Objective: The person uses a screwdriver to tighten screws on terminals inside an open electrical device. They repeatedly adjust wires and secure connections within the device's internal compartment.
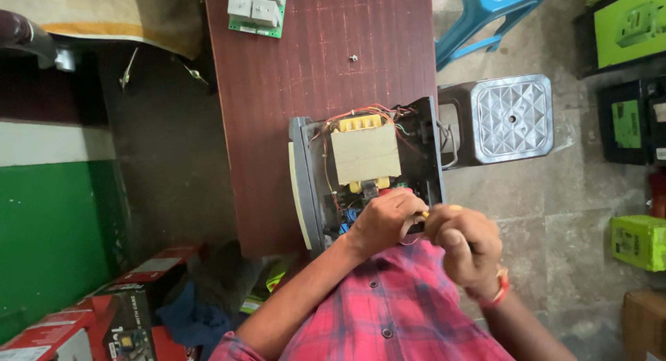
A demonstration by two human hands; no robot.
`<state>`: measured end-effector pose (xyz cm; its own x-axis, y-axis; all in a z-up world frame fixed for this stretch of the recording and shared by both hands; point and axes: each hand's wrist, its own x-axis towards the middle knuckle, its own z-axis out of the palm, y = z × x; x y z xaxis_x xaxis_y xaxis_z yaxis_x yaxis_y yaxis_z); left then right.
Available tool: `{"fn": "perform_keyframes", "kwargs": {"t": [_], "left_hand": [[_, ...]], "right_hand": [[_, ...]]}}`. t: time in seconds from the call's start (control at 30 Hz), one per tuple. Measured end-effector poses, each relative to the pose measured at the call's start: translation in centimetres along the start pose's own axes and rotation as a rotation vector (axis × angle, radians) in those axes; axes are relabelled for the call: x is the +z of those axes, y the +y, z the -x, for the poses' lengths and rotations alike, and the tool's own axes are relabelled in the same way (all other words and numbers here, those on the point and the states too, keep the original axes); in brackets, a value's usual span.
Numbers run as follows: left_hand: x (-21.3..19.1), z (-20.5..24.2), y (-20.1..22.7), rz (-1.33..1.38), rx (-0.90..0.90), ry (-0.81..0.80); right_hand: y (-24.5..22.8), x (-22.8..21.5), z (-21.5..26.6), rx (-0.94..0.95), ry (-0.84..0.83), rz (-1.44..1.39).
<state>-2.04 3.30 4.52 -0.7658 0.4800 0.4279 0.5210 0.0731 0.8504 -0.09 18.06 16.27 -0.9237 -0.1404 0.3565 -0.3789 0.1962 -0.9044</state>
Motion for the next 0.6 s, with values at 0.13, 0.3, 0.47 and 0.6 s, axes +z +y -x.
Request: {"fn": "perform_keyframes", "kwargs": {"t": [0.13, 0.3, 0.47, 0.6], "left_hand": [[0.2, 0.5, 0.0, -0.068, -0.057, -0.035], [0.1, 1.1, 0.5, -0.083, -0.080, -0.002], [-0.9, 0.4, 1.1, -0.047, -0.020, -0.008], [-0.7, 0.5, 1.2, -0.056, -0.090, -0.011]], "right_hand": [[-1.8, 4.6, 0.5, 0.032, 0.523, 0.117], [1.1, 0.8, 0.0, -0.094, -0.068, -0.233], [3.7, -2.7, -0.9, -0.033, -0.503, -0.455], [0.8, -0.8, -1.1, -0.018, -0.260, -0.081]]}}
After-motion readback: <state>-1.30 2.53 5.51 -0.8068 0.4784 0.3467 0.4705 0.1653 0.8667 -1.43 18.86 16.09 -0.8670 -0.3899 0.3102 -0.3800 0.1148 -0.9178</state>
